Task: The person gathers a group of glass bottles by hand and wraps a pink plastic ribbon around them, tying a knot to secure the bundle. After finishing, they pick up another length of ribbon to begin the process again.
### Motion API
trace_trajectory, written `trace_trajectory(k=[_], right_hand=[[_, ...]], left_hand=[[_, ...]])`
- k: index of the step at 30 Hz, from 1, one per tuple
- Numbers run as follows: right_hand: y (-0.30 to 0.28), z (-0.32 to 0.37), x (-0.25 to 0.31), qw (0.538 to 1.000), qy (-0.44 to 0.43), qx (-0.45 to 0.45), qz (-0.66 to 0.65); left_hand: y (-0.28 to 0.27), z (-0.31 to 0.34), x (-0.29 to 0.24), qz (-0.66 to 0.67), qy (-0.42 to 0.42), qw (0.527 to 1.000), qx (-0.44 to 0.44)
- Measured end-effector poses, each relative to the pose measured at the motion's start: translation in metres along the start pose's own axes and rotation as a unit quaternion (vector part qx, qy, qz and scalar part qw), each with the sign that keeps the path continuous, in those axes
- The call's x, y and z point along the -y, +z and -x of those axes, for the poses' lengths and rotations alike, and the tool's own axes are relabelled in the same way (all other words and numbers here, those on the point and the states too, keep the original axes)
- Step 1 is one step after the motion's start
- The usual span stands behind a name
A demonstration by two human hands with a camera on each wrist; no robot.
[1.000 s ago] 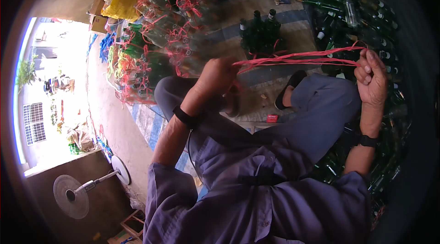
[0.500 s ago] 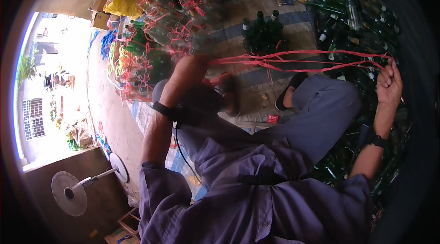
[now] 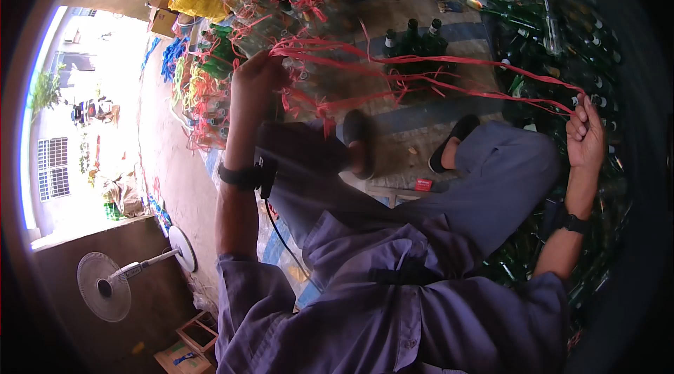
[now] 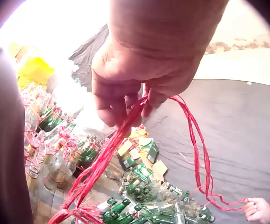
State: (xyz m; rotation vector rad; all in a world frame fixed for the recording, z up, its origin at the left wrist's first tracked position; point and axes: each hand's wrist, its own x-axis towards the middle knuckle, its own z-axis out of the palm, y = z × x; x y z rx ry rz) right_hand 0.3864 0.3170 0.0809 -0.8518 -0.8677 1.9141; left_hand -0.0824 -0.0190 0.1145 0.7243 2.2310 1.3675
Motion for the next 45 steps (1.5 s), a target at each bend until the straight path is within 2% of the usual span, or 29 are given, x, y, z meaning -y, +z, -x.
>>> trace_trajectory(k=[3,7,10,11,12,13,16,17,19,20,22,23,25,26,27,28,29,30,32,33,35,36,37,38,39,40,42,43,45], right_hand=[[0.026,0.008,-0.016,0.998,0.0,-0.007,0.058],[0.064,0.024,-0.055,0.986,0.077,0.079,0.122],[0.112,0.042,-0.094,0.959,0.126,0.181,0.18],[0.127,0.048,-0.105,0.945,0.139,0.221,0.198],[0.146,0.054,-0.119,0.938,0.143,0.232,0.216],[0.16,0.058,-0.134,0.925,0.126,0.267,0.238],[0.194,0.065,-0.17,0.882,0.117,0.374,0.261],[0.202,0.069,-0.181,0.881,0.118,0.376,0.262],[0.21,0.074,-0.201,0.925,0.087,0.362,0.078],[0.206,0.071,-0.206,0.924,0.089,0.363,0.079],[0.202,0.064,-0.207,0.883,0.015,0.359,0.3],[0.199,0.065,-0.206,0.882,0.017,0.361,0.301],[0.203,0.071,-0.192,0.936,0.087,0.275,0.201],[0.198,0.069,-0.192,0.936,0.088,0.276,0.201],[0.189,0.064,-0.192,0.939,0.128,0.257,0.19],[0.18,0.061,-0.191,0.94,0.168,0.237,0.179],[0.175,0.059,-0.188,0.939,0.171,0.238,0.18],[0.172,0.057,-0.186,0.941,0.182,0.228,0.168],[0.165,0.051,-0.186,0.944,0.191,0.232,0.139],[0.165,0.049,-0.186,0.943,0.192,0.233,0.139],[0.163,0.048,-0.185,0.955,0.177,0.203,0.126],[0.161,0.046,-0.184,0.954,0.191,0.203,0.112],[0.159,0.045,-0.184,0.953,0.193,0.202,0.113],[0.159,0.043,-0.185,0.956,0.194,0.2,0.093],[0.159,0.041,-0.185,0.958,0.194,0.197,0.073],[0.155,0.038,-0.188,0.957,0.204,0.199,0.044],[0.156,0.038,-0.189,0.959,0.204,0.194,0.034],[0.156,0.037,-0.188,0.961,0.202,0.188,0.025],[0.155,0.038,-0.189,0.962,0.201,0.181,0.021]], left_hand=[[0.002,0.007,-0.009,0.042,0.013,0.999,0.019],[0.021,0.018,-0.021,0.085,0.023,0.995,0.035],[0.042,0.026,-0.035,-0.006,0.085,0.99,0.114],[0.051,0.029,-0.039,-0.006,0.085,0.99,0.113],[0.06,0.033,-0.043,-0.079,0.125,0.98,0.133],[0.068,0.036,-0.048,-0.152,0.164,0.963,0.153],[0.09,0.047,-0.064,-0.152,0.206,0.943,0.212],[0.096,0.049,-0.059,-0.119,0.212,0.943,0.228],[0.103,0.052,-0.061,-0.14,0.264,0.92,0.255],[0.101,0.051,-0.061,-0.138,0.262,0.921,0.253],[0.095,0.047,-0.062,-0.116,0.306,0.904,0.274],[0.091,0.044,-0.058,-0.115,0.304,0.906,0.272],[0.083,0.036,-0.043,-0.041,0.227,0.944,0.234],[0.082,0.027,-0.025,0.114,0.091,0.96,0.238],[0.081,0.018,-0.008,0.115,0.09,0.96,0.239],[0.081,0.011,0.01,-0.044,0.124,0.964,0.229],[0.082,0.004,0.032,-0.202,0.154,0.944,0.212],[0.088,-0.005,0.074,-0.202,0.151,0.944,0.211],[0.099,-0.019,0.151,-0.445,0.223,0.814,0.3],[0.1,-0.016,0.15,-0.445,0.222,0.814,0.3],[0.105,0.0,0.138,-0.285,0.056,0.861,0.417],[0.106,0.005,0.129,-0.319,0.124,0.841,0.42],[0.115,0.004,0.153,-0.318,0.123,0.841,0.421],[0.126,0.001,0.196,-0.36,0.118,0.815,0.438],[0.131,0.001,0.204,-0.403,0.114,0.787,0.453],[0.133,0.002,0.211,-0.404,0.112,0.787,0.453],[0.137,0.009,0.219,-0.322,0.093,0.853,0.4],[0.142,0.004,0.232,-0.322,0.095,0.852,0.401],[0.15,0.002,0.247,-0.34,0.122,0.797,0.484]])
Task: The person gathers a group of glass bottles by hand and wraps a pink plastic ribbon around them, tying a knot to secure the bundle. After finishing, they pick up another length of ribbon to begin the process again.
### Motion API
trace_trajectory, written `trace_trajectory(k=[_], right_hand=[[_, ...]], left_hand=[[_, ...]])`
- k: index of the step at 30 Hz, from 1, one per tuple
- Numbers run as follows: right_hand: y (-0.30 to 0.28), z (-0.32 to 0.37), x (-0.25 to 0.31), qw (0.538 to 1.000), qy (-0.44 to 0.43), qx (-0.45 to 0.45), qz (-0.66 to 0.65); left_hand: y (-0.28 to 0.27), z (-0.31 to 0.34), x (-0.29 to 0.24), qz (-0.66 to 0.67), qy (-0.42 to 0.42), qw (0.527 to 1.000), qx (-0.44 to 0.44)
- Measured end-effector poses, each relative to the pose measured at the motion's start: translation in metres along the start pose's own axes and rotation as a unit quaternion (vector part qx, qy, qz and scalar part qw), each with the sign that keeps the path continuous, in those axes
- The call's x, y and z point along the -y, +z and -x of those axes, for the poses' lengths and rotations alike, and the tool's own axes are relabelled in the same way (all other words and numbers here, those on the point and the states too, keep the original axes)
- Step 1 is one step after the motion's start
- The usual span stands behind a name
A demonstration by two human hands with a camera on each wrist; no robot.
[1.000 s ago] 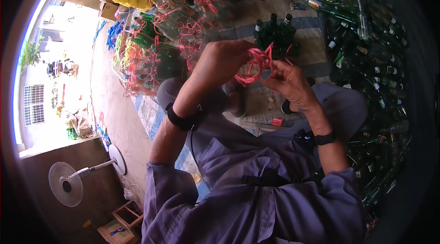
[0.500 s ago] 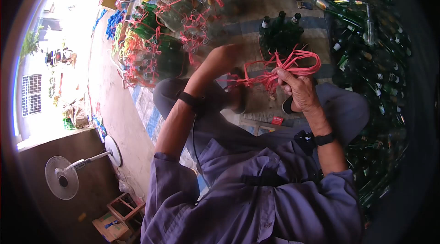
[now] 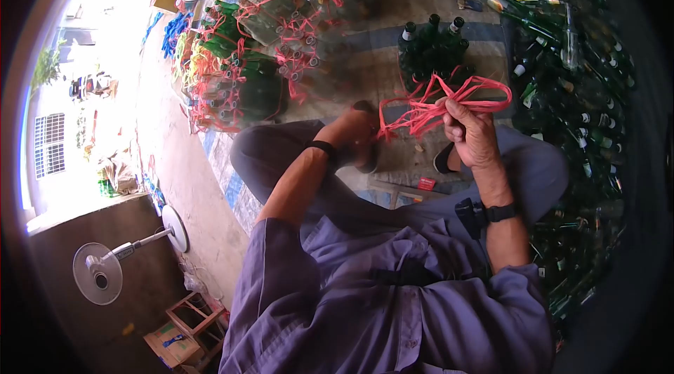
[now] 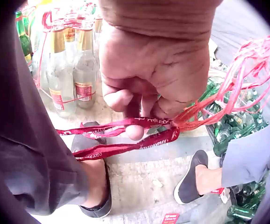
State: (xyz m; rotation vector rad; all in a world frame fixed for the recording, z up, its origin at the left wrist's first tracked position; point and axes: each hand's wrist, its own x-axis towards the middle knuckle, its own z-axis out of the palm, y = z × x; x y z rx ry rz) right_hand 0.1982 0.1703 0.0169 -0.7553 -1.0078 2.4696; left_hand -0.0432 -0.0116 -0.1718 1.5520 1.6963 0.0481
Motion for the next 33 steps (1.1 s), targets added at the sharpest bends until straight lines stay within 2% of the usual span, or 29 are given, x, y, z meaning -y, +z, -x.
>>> trace_trajectory(k=[1,3,4,6,7,9,10,12,13,15,16,18,19,20,21,22,23,24,26,27,30,32,33], right_hand=[[0.0,-0.001,-0.001,1.0,-0.001,-0.002,-0.005],[-0.005,-0.003,-0.003,1.0,-0.007,-0.013,-0.002],[-0.007,-0.004,-0.004,1.0,-0.012,-0.024,0.002],[-0.012,-0.005,-0.005,1.0,-0.011,-0.026,0.01],[-0.014,-0.006,-0.006,0.999,-0.011,-0.026,0.018],[-0.012,-0.005,-0.008,0.999,-0.009,-0.023,0.041],[-0.011,-0.005,-0.009,0.998,-0.006,-0.021,0.063],[-0.011,-0.008,-0.018,0.997,0.011,-0.016,0.08],[-0.01,-0.009,-0.023,0.995,0.029,-0.012,0.097],[-0.007,-0.01,-0.031,0.991,0.041,0.001,0.129],[-0.005,-0.01,-0.037,0.985,0.054,0.012,0.163],[-0.007,-0.014,-0.053,0.985,0.041,0.0,0.168],[-0.007,-0.015,-0.056,0.975,0.038,0.001,0.219],[-0.006,-0.015,-0.058,0.963,0.034,0.002,0.269],[0.001,-0.012,-0.053,0.959,0.028,-0.002,0.281],[-0.003,-0.015,-0.06,0.959,0.027,0.001,0.28],[-0.012,-0.02,-0.072,0.961,0.028,-0.004,0.275],[-0.018,-0.023,-0.079,0.962,0.029,-0.009,0.27],[-0.021,-0.023,-0.082,0.965,0.045,-0.015,0.259],[-0.023,-0.023,-0.083,0.966,0.063,-0.022,0.248],[-0.031,-0.028,-0.086,0.967,0.112,-0.037,0.228],[-0.027,-0.028,-0.086,0.965,0.113,-0.05,0.23],[-0.025,-0.027,-0.086,0.964,0.113,-0.065,0.232]], left_hand=[[0.002,-0.001,0.0,0.0,0.0,1.0,0.0],[0.003,-0.001,-0.005,-0.206,0.114,0.969,0.074],[-0.004,0.003,-0.014,-0.206,0.115,0.969,0.075],[-0.023,0.01,-0.035,-0.141,-0.001,0.987,0.07],[-0.039,0.017,-0.05,-0.142,-0.002,0.987,0.07],[-0.068,0.03,-0.074,-0.044,-0.083,0.994,0.063],[-0.07,0.031,-0.072,-0.045,-0.084,0.994,0.062],[-0.078,0.033,-0.071,-0.161,-0.03,0.986,-0.027],[-0.082,0.036,-0.072,-0.163,-0.032,0.986,-0.028],[-0.092,0.043,-0.075,-0.148,-0.096,0.98,-0.094],[-0.098,0.048,-0.076,-0.15,-0.097,0.979,-0.095],[-0.108,0.057,-0.075,-0.023,-0.138,0.977,-0.163],[-0.111,0.061,-0.062,-0.025,-0.139,0.976,-0.164],[-0.116,0.068,-0.048,-0.153,0.004,0.967,-0.203],[-0.119,0.076,-0.037,-0.275,0.147,0.921,-0.233],[-0.13,0.091,-0.048,-0.277,0.145,0.921,-0.234],[-0.148,0.113,-0.072,0.009,0.023,0.959,-0.281],[-0.159,0.129,-0.084,0.295,-0.1,0.901,-0.301],[-0.167,0.151,-0.055,0.252,-0.129,0.892,-0.353],[-0.18,0.168,-0.071,0.315,-0.179,0.849,-0.384],[-0.194,0.208,-0.068,0.419,-0.157,0.747,-0.491],[-0.198,0.231,-0.053,0.428,-0.153,0.693,-0.56],[-0.198,0.248,-0.036,0.453,-0.138,0.68,-0.56]])
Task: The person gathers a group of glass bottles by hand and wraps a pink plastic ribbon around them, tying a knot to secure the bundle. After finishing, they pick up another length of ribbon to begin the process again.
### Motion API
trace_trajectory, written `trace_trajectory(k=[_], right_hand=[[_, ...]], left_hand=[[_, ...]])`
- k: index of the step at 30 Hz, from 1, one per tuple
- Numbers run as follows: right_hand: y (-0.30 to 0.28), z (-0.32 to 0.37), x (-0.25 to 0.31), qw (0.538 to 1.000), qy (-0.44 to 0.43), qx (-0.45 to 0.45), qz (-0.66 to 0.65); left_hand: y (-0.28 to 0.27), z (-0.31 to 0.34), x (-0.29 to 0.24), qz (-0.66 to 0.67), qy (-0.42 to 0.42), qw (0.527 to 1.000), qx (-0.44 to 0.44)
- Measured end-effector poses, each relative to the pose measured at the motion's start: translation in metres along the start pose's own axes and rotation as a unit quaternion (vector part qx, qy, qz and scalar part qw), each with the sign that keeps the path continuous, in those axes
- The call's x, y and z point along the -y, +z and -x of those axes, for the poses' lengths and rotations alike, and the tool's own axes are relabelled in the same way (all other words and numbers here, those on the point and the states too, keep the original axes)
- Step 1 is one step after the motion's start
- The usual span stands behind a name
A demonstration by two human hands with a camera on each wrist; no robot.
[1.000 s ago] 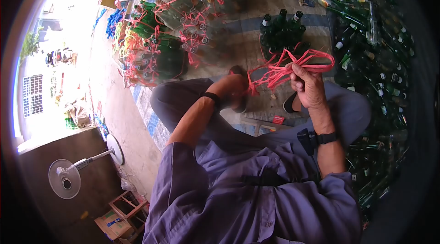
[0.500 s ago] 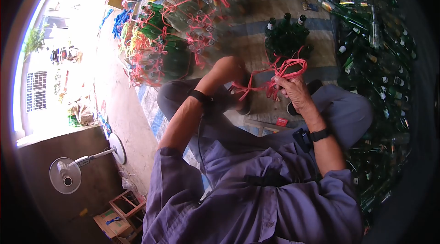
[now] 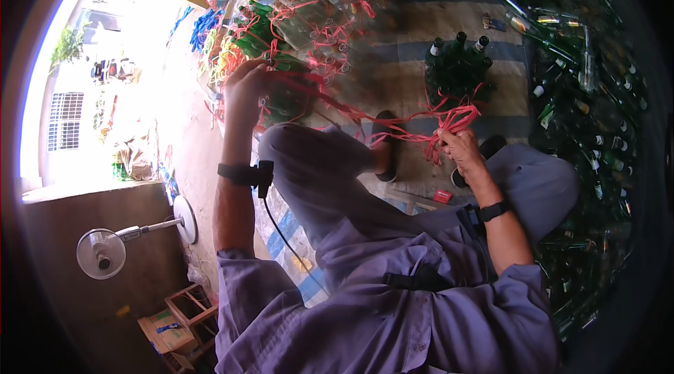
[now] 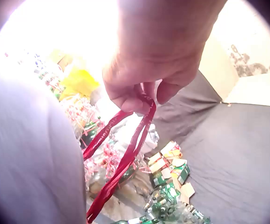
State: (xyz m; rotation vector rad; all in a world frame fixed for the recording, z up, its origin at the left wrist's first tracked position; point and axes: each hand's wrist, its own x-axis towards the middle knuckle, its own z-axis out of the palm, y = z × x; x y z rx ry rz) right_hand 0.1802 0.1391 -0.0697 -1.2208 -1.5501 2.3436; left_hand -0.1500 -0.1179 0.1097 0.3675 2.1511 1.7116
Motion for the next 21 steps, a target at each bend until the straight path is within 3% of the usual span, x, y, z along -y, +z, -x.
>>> trace_trajectory(k=[5,9,10,11,15,17,18,19,21], right_hand=[[-0.002,-0.008,-0.005,1.0,-0.019,-0.013,-0.015],[0.001,-0.009,-0.001,0.995,-0.041,-0.062,-0.063],[-0.001,-0.011,-0.002,0.995,-0.041,-0.06,-0.063],[-0.003,-0.013,-0.005,0.994,-0.041,-0.06,-0.083],[-0.007,-0.021,-0.012,0.99,-0.036,-0.061,-0.123],[-0.008,-0.025,-0.017,0.99,-0.037,-0.07,-0.115],[-0.009,-0.027,-0.017,0.99,-0.04,-0.081,-0.109],[-0.01,-0.027,-0.015,0.99,-0.039,-0.08,-0.109],[-0.014,-0.026,-0.011,0.987,-0.053,-0.091,-0.119]], left_hand=[[-0.053,0.021,-0.021,-0.031,0.131,0.984,-0.114],[-0.127,0.03,-0.014,-0.024,0.137,0.978,-0.156],[-0.142,0.039,-0.015,-0.228,0.22,0.934,-0.164],[-0.157,0.047,-0.016,-0.421,0.292,0.843,-0.164],[-0.218,0.063,-0.02,-0.544,0.316,0.745,-0.221],[-0.246,0.07,-0.015,-0.495,0.329,0.77,-0.234],[-0.259,0.073,-0.014,-0.507,0.336,0.755,-0.244],[-0.267,0.073,-0.014,-0.257,0.237,0.89,-0.293],[-0.274,0.08,-0.014,0.028,0.148,0.903,-0.403]])
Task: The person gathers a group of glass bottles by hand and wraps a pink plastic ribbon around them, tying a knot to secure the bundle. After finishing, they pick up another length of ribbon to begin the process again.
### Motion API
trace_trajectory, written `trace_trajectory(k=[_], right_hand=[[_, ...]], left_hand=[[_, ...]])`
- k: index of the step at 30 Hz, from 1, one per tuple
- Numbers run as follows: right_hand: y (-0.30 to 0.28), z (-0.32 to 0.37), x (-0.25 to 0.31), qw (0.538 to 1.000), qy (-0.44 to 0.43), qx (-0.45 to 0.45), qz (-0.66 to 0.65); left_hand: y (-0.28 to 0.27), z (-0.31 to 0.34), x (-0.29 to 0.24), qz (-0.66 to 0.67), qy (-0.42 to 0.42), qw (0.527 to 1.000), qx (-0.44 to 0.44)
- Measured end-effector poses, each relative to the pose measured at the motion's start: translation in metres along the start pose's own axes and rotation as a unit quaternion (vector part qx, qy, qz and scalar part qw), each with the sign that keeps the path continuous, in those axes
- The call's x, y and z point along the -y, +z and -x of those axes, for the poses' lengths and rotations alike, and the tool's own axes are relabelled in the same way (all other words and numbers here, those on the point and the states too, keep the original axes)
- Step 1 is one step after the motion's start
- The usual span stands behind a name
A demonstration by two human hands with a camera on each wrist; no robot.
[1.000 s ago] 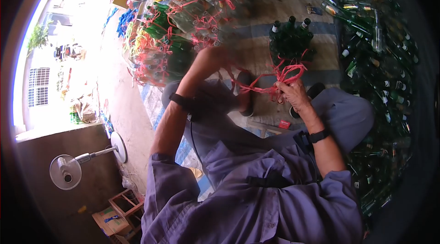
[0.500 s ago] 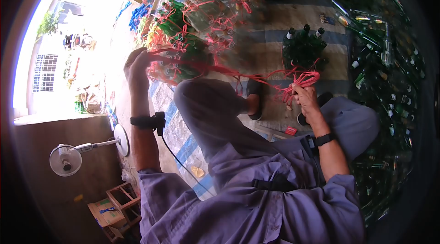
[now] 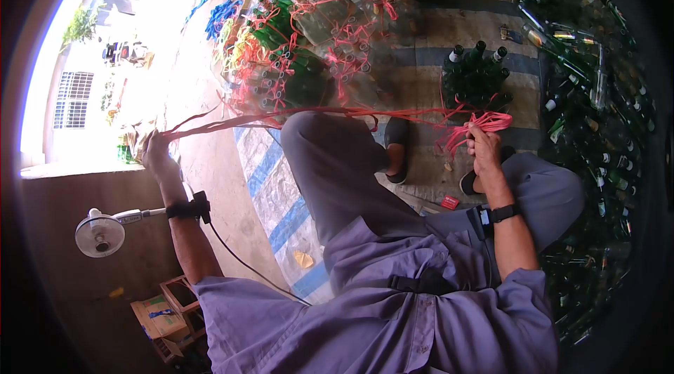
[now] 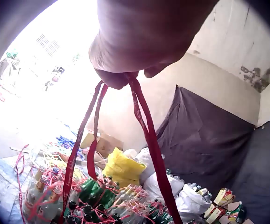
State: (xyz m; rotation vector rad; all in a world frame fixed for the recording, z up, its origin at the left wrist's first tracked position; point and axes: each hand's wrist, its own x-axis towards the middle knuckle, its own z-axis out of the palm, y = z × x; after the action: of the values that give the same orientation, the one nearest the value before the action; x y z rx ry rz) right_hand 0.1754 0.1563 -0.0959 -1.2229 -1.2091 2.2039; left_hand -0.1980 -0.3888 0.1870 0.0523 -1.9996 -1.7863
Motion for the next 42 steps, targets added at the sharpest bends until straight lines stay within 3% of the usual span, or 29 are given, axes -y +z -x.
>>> trace_trajectory(k=[1,2,4,5,7,8,11,12,16,18,20,23,24,26,27,28,30,32,34,36,38,40,42], right_hand=[[-0.001,0.001,0.002,1.0,0.0,-0.001,0.0],[-0.003,0.001,0.005,1.0,-0.004,-0.018,-0.01],[-0.007,0.001,0.004,0.999,-0.008,-0.034,-0.02],[-0.01,-0.002,0.003,0.999,-0.003,-0.035,-0.021],[-0.016,-0.006,0.0,0.999,0.0,-0.04,-0.014],[-0.018,-0.009,-0.001,0.999,0.0,-0.037,-0.012],[-0.016,-0.011,0.0,0.998,0.006,-0.069,-0.012],[-0.016,-0.01,0.004,0.997,-0.005,-0.068,-0.032],[-0.015,-0.002,0.019,0.994,-0.015,-0.082,-0.069],[-0.016,0.0,0.023,0.994,-0.017,-0.084,-0.065],[-0.017,0.004,0.029,0.994,-0.021,-0.092,-0.061],[-0.014,0.021,0.044,0.998,-0.025,-0.026,-0.058],[-0.012,0.03,0.052,0.999,-0.028,0.01,-0.046],[-0.008,0.048,0.065,0.996,-0.052,0.074,-0.005],[-0.006,0.06,0.073,0.996,-0.055,0.071,-0.001],[-0.004,0.073,0.081,0.991,-0.056,0.105,0.058],[-0.003,0.096,0.093,0.982,-0.058,0.136,0.118],[-0.006,0.118,0.101,0.928,-0.132,0.222,0.267],[-0.003,0.145,0.108,0.921,-0.149,0.252,0.258],[-0.003,0.167,0.115,0.912,-0.166,0.281,0.249],[-0.005,0.182,0.123,0.879,-0.204,0.327,0.282],[-0.008,0.194,0.132,0.862,-0.249,0.321,0.301],[-0.015,0.206,0.136,0.865,-0.246,0.328,0.29]], left_hand=[[-0.018,0.0,0.009,-0.055,0.145,0.986,0.065],[-0.033,-0.01,0.011,-0.038,0.021,0.999,-0.009],[-0.101,-0.054,0.053,-0.13,0.135,0.982,-0.037],[-0.109,-0.048,0.046,-0.13,0.135,0.982,-0.038],[-0.117,-0.032,0.022,-0.007,-0.009,0.996,-0.084],[-0.118,-0.024,0.013,-0.008,-0.009,0.996,-0.087],[-0.111,0.008,-0.001,-0.152,0.042,0.963,-0.218],[-0.123,0.007,0.006,-0.153,0.042,0.963,-0.218],[-0.166,0.009,0.067,-0.105,-0.135,0.931,-0.323],[-0.169,0.03,0.097,-0.102,-0.161,0.936,-0.297],[-0.156,0.065,0.122,-0.103,-0.167,0.946,-0.256],[-0.153,0.104,0.166,-0.219,-0.3,0.928,-0.034],[-0.124,0.132,0.139,-0.255,-0.329,0.907,0.061],[-0.092,0.141,0.142,-0.438,-0.293,0.834,0.163],[-0.073,0.145,0.13,-0.458,-0.281,0.821,0.195],[-0.055,0.149,0.119,-0.429,-0.263,0.838,0.213],[-0.021,0.153,0.1,-0.345,-0.183,0.883,0.26],[0.031,0.172,0.063,-0.296,-0.089,0.899,0.311],[0.086,0.205,0.023,-0.243,-0.021,0.895,0.374],[0.137,0.242,-0.003,-0.233,0.124,0.857,0.444],[0.18,0.28,-0.013,-0.184,0.175,0.819,0.514],[0.206,0.324,-0.038,-0.129,0.091,0.755,0.636],[0.234,0.372,-0.04,-0.026,0.284,0.688,0.668]])
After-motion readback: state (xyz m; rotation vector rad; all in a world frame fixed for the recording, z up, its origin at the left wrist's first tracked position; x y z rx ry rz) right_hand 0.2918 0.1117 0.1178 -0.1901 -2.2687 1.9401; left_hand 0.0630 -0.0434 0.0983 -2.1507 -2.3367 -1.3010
